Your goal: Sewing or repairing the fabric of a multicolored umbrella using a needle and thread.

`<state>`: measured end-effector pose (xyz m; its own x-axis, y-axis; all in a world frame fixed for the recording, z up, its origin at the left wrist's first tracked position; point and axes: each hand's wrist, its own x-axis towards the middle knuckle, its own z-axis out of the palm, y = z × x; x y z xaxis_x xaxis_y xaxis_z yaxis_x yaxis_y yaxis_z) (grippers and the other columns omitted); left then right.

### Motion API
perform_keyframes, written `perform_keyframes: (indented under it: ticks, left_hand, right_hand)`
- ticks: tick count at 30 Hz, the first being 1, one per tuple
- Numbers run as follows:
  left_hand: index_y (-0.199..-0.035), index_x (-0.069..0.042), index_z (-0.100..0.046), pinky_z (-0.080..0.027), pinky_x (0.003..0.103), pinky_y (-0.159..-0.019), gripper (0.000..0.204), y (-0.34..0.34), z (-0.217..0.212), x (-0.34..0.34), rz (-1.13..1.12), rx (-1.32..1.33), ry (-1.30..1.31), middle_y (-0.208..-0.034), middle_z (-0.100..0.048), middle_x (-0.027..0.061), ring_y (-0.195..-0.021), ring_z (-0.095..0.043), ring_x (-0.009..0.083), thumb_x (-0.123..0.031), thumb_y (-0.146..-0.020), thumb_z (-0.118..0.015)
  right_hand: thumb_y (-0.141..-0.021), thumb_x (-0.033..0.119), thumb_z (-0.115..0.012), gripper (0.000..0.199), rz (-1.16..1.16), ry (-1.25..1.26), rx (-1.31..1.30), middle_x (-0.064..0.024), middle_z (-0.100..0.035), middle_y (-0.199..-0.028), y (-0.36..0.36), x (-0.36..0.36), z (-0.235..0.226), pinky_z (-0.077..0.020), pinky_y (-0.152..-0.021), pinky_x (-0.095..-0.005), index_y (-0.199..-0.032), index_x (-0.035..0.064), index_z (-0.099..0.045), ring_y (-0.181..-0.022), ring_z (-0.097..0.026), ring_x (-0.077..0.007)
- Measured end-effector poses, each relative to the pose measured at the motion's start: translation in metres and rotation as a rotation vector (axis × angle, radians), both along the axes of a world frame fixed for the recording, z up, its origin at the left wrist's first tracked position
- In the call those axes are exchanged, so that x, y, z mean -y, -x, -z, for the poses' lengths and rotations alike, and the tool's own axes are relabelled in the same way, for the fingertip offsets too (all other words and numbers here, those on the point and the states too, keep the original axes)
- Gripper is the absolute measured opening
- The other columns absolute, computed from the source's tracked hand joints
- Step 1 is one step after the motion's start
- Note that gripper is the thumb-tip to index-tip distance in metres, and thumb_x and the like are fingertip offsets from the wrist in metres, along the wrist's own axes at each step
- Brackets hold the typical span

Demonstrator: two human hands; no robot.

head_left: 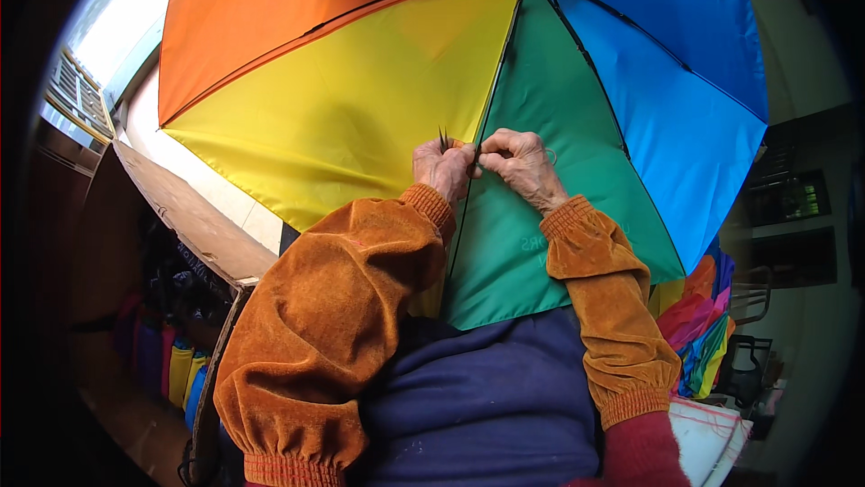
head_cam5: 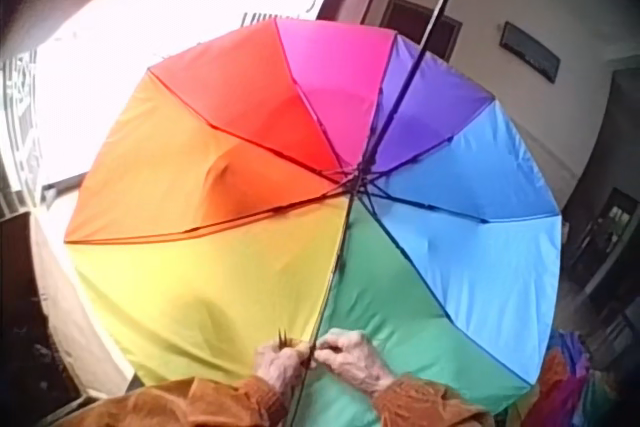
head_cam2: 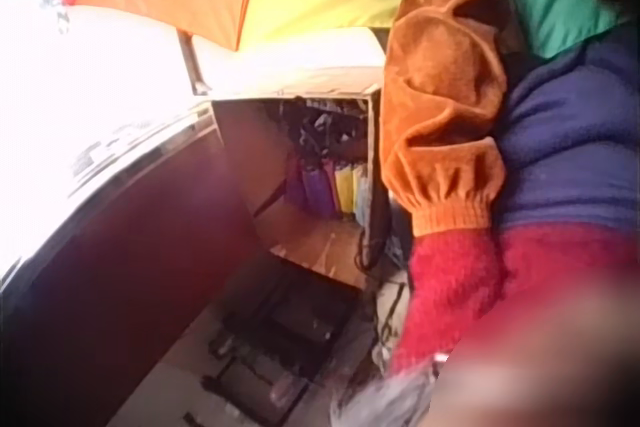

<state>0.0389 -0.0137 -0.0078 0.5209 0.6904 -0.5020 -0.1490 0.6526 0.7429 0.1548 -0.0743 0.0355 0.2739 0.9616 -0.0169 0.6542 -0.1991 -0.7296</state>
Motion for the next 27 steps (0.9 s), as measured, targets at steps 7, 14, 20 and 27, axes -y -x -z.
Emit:
perform_keyframes:
  ticks: [7, 14, 20, 27]
  left_hand:
    - [-0.07, -0.001, -0.054, -0.034, 0.023, -0.032, 0.01, -0.001, 0.003, 0.0, -0.106, -0.106, -0.058, -0.052, -0.054, 0.0055, -0.041, -0.051, 0.0104, -0.008, -0.078, -0.051]
    - [-0.068, 0.0, -0.054, -0.04, 0.025, -0.034, 0.01, -0.004, 0.008, 0.0, -0.162, -0.116, -0.101, -0.052, -0.054, 0.0061, -0.043, -0.056, 0.0126, -0.005, -0.075, -0.051]
    - [-0.068, 0.001, -0.054, -0.041, 0.026, -0.034, 0.009, -0.007, 0.01, 0.0, -0.143, -0.108, -0.119, -0.054, -0.055, 0.0069, -0.043, -0.057, 0.0134, -0.004, -0.075, -0.051]
    - [-0.071, 0.002, -0.056, -0.041, 0.026, -0.034, 0.009, -0.006, 0.011, 0.0, -0.144, -0.115, -0.102, -0.054, -0.056, 0.0074, -0.044, -0.057, 0.0137, -0.004, -0.075, -0.052]
  right_hand:
    - [-0.066, 0.004, -0.061, 0.008, -0.102, -0.074, 0.216, -0.0068, -0.053, -0.064, -0.01, 0.008, 0.001, -0.041, -0.055, -0.0296, -0.071, -0.003, -0.062, -0.058, -0.05, -0.0155]
    - [-0.068, 0.004, -0.061, 0.008, -0.065, -0.057, 0.16, -0.0077, -0.053, -0.064, -0.01, 0.012, -0.003, -0.0407, -0.053, -0.0294, -0.071, -0.0037, -0.06, -0.057, -0.05, -0.0162]
    - [-0.069, 0.008, -0.059, 0.009, 0.098, -0.12, 0.283, -0.0103, -0.056, -0.069, -0.007, 0.01, 0.019, -0.0437, -0.06, -0.0367, -0.068, -0.0001, -0.058, -0.064, -0.055, -0.0275]
    - [-0.071, 0.008, -0.057, 0.007, -0.05, -0.104, 0.357, -0.0102, -0.056, -0.072, -0.005, 0.009, 0.025, -0.0442, -0.063, -0.0372, -0.07, 0.0011, -0.057, -0.069, -0.056, -0.0291]
